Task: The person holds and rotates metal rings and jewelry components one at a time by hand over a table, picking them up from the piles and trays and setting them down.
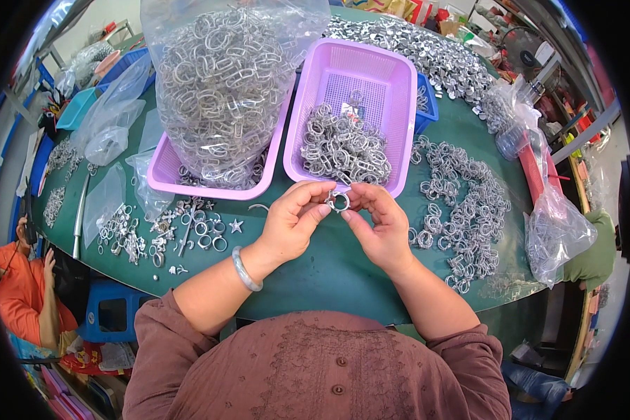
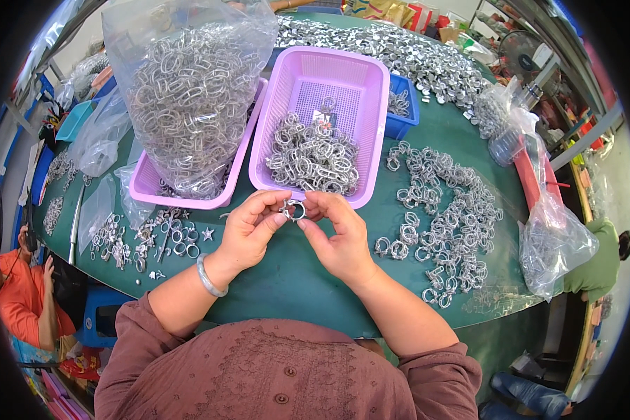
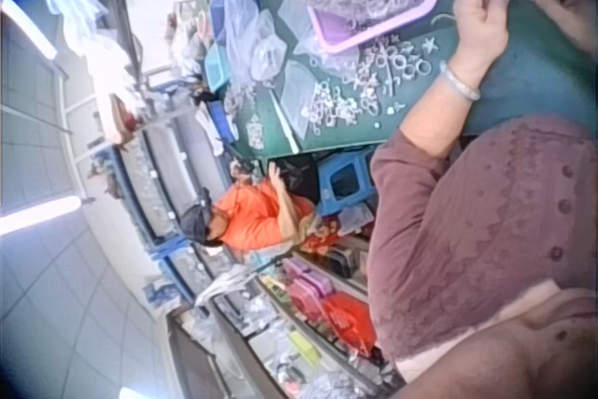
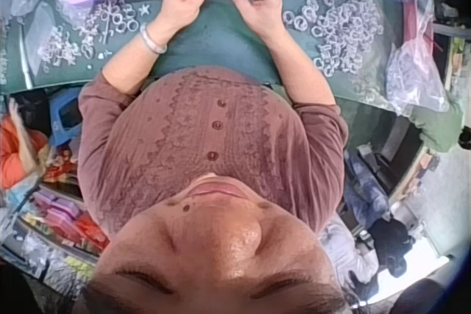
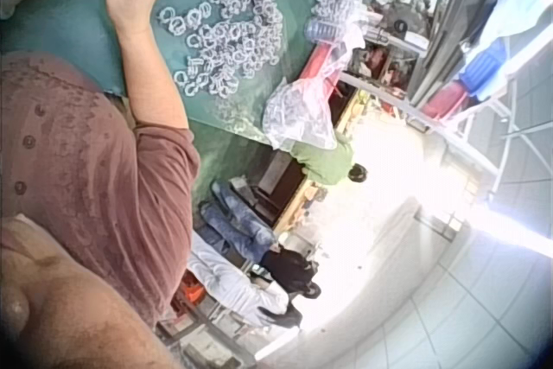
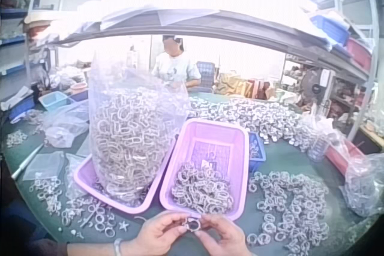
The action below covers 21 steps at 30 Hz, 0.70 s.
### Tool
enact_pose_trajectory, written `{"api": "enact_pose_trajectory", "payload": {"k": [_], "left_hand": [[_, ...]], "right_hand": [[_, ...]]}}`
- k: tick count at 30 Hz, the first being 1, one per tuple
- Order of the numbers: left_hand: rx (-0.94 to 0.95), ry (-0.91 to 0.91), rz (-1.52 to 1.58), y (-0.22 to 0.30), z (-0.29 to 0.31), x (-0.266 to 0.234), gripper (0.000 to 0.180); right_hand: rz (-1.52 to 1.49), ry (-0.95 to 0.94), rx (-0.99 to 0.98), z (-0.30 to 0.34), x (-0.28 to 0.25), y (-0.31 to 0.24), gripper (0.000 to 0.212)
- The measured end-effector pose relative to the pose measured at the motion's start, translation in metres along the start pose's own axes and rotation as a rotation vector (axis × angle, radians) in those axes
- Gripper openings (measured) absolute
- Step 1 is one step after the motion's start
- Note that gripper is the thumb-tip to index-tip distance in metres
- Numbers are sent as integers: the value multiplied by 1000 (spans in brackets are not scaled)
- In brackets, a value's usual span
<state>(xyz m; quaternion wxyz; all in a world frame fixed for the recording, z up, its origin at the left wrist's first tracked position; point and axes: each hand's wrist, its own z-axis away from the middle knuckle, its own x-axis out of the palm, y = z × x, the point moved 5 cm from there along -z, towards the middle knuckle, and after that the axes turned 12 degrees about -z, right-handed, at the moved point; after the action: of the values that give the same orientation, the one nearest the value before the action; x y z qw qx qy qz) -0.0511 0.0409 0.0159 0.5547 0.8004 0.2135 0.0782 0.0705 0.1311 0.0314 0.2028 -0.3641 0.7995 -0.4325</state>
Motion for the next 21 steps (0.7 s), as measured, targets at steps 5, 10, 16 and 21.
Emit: {"api": "enact_pose_trajectory", "payload": {"k": [5, 10, 16, 21], "left_hand": [[32, 0, -4, 4, 1, 0, 32], [64, -9, -2, 6, 0, 1, 33], [-21, -28, 117, -3, 3, 4, 36], [-80, 32, 66, -2, 5, 0, 39]], "right_hand": [[-8, 6, 5, 1, 1, -1, 40], [81, -50, -54, -5, 1, -10, 41], [105, -171, -3, -13, -1, -20, 32], [321, 9, -100, -54, -41, -46, 27]]}}
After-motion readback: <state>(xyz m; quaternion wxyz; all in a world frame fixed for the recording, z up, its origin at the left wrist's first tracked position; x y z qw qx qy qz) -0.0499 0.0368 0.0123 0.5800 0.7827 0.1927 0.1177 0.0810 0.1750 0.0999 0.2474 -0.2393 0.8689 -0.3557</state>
